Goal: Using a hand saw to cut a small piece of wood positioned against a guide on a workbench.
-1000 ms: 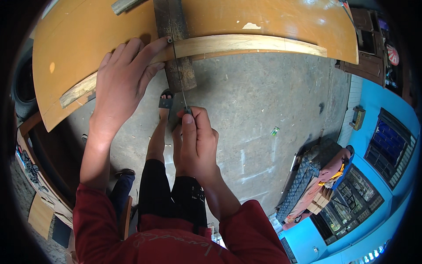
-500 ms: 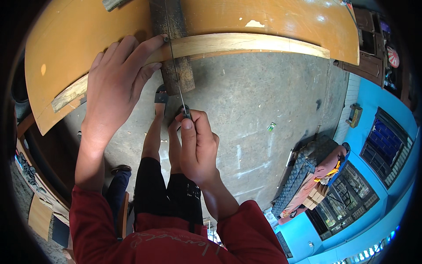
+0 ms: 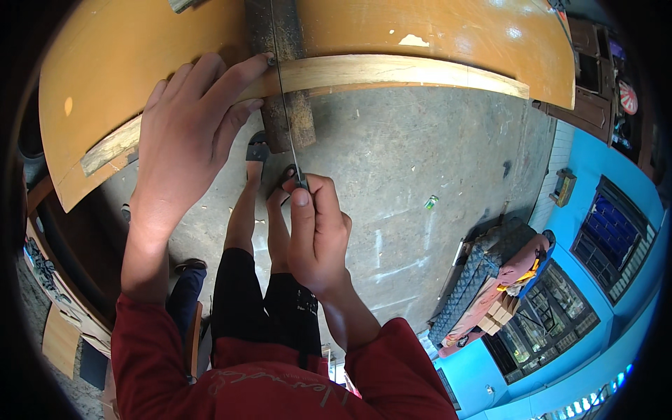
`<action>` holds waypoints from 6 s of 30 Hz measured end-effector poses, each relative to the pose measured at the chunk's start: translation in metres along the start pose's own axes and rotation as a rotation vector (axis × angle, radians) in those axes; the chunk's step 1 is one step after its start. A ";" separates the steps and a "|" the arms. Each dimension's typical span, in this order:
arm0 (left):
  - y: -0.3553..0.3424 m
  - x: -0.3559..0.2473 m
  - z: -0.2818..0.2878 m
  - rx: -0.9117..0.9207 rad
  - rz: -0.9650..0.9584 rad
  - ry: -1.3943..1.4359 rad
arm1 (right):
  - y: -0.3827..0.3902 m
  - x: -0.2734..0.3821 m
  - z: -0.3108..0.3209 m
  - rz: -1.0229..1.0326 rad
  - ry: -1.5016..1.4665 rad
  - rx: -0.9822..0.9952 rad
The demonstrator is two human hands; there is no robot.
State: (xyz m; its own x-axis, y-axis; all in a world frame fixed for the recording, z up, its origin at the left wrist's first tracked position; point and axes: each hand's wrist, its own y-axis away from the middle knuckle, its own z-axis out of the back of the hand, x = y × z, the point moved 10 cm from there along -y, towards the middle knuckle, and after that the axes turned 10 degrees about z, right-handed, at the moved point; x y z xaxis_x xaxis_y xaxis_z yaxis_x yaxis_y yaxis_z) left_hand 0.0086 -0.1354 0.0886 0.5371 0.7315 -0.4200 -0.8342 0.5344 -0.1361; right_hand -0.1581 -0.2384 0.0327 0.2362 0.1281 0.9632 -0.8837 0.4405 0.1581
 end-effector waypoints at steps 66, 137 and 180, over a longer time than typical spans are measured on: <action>0.001 0.004 -0.003 -0.006 0.026 -0.009 | -0.019 0.007 -0.009 -0.021 0.043 -0.059; -0.013 0.004 0.002 0.133 0.039 0.012 | -0.010 -0.005 -0.005 -0.068 -0.084 -0.010; -0.003 0.008 -0.001 0.022 -0.024 0.043 | 0.014 -0.012 0.006 -0.010 0.023 -0.032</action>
State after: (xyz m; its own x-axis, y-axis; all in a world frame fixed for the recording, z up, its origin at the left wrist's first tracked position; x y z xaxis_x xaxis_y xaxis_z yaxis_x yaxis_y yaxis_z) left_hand 0.0150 -0.1314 0.0842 0.5504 0.6998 -0.4553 -0.8181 0.5609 -0.1268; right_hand -0.1756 -0.2396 0.0244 0.2547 0.1439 0.9563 -0.8679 0.4701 0.1604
